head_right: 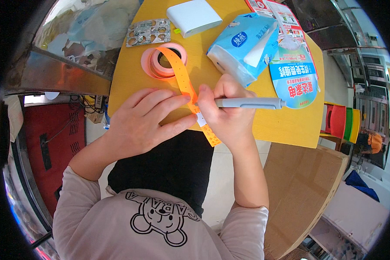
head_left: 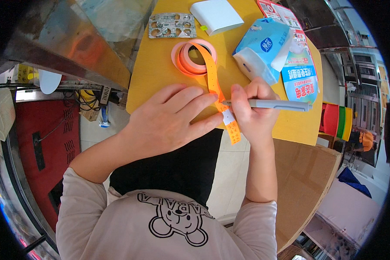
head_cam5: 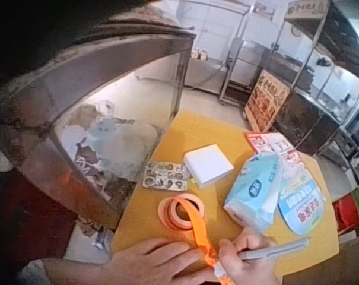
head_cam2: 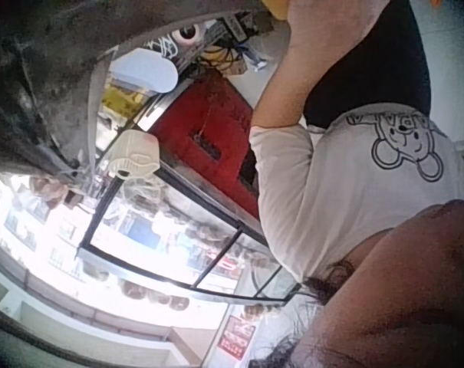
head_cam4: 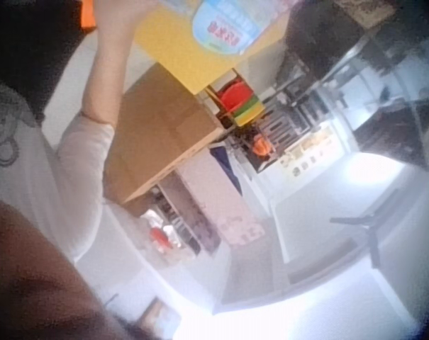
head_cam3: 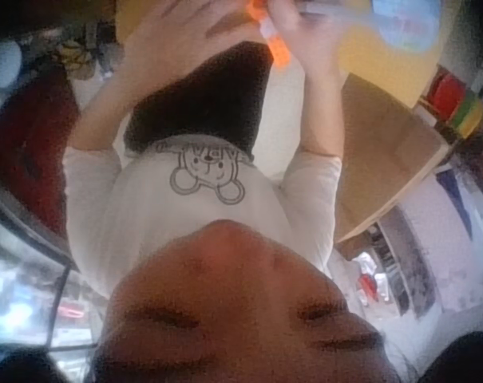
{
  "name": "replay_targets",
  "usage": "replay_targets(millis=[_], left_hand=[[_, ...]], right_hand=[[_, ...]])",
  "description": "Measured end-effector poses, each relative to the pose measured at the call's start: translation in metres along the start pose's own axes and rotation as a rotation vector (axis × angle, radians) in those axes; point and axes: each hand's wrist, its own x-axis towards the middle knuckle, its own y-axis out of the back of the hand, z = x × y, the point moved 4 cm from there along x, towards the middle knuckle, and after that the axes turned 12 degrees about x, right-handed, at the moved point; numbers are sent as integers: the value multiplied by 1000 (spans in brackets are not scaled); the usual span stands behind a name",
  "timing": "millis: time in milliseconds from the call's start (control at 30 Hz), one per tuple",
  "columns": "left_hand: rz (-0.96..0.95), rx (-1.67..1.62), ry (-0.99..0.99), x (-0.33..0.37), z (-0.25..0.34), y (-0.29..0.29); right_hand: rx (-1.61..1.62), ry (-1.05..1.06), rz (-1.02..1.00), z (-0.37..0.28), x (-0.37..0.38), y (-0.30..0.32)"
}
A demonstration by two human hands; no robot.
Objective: The person sits on the floor and writes on a roll of orange tape using a pen. They hold the tape roll steady with one hand while writing with the other.
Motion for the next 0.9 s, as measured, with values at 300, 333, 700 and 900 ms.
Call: replay_targets(millis=[300,333,700,900], left_hand=[[15,17,5,1,0,1],[13,15,4,1,0,0],[5,-3,5,0,0,0],[14,0,2,1,0,0]], right_hand=[[-20,29,8,1,0,1],[-24,34,3,0,0,0],[-39,41,-10,0,0,1],[73,-16,120,4,-2,5]])
